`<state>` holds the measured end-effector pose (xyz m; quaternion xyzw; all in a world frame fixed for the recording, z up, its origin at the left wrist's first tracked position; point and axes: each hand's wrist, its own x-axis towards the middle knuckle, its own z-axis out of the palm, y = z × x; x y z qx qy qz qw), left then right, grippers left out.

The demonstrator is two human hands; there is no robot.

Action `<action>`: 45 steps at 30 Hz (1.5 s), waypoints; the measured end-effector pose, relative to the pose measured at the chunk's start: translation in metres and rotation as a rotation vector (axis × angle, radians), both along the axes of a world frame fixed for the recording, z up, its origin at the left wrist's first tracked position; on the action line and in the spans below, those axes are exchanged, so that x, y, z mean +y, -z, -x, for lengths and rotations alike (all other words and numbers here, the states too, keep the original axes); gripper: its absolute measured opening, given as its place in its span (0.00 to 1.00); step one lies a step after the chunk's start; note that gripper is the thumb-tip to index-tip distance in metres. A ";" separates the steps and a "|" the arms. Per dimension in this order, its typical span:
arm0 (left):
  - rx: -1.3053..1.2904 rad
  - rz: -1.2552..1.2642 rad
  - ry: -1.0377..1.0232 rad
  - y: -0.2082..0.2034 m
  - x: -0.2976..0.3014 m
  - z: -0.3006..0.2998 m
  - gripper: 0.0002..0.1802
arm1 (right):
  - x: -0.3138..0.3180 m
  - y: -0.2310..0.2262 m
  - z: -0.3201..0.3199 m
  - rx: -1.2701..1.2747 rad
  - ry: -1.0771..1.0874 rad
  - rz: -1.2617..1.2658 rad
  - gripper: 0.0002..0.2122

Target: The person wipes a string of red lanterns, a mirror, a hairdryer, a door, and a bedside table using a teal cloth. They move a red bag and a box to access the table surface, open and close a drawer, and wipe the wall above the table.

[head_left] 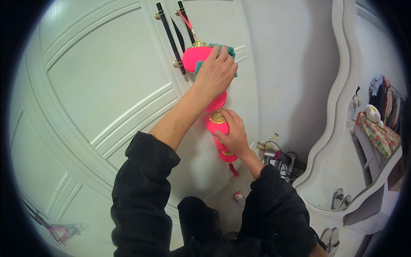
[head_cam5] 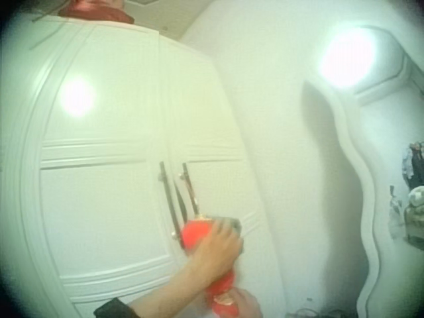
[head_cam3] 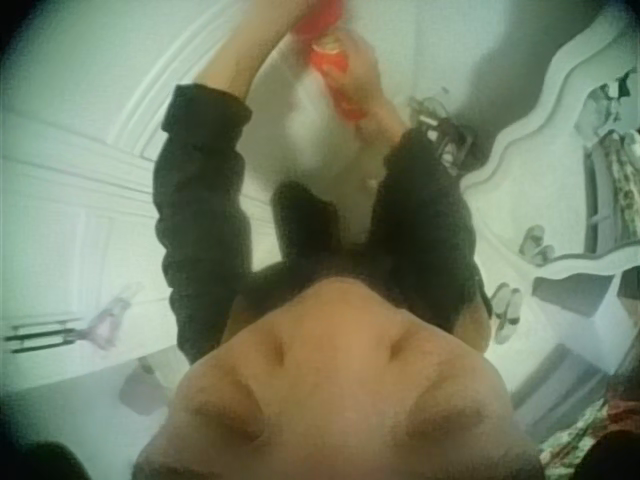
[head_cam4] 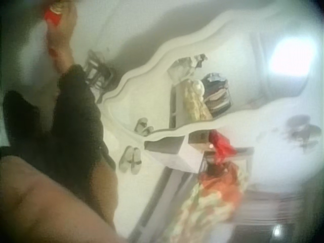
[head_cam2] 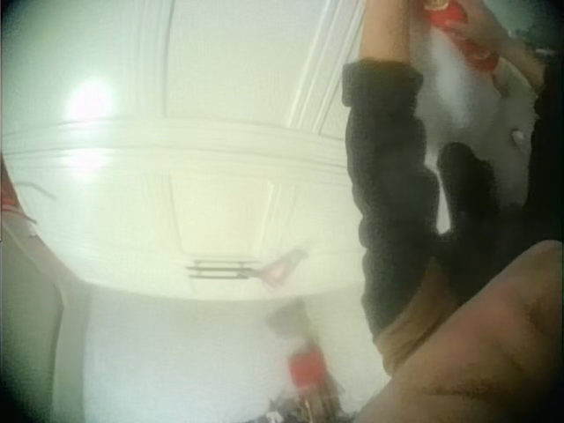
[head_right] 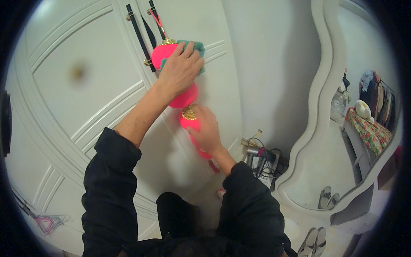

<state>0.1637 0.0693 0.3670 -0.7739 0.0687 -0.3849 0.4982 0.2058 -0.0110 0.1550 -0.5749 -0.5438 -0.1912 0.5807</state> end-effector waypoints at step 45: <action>0.779 1.848 0.226 0.241 -0.068 0.061 0.32 | -0.270 0.066 -0.008 1.172 -0.179 -0.078 0.14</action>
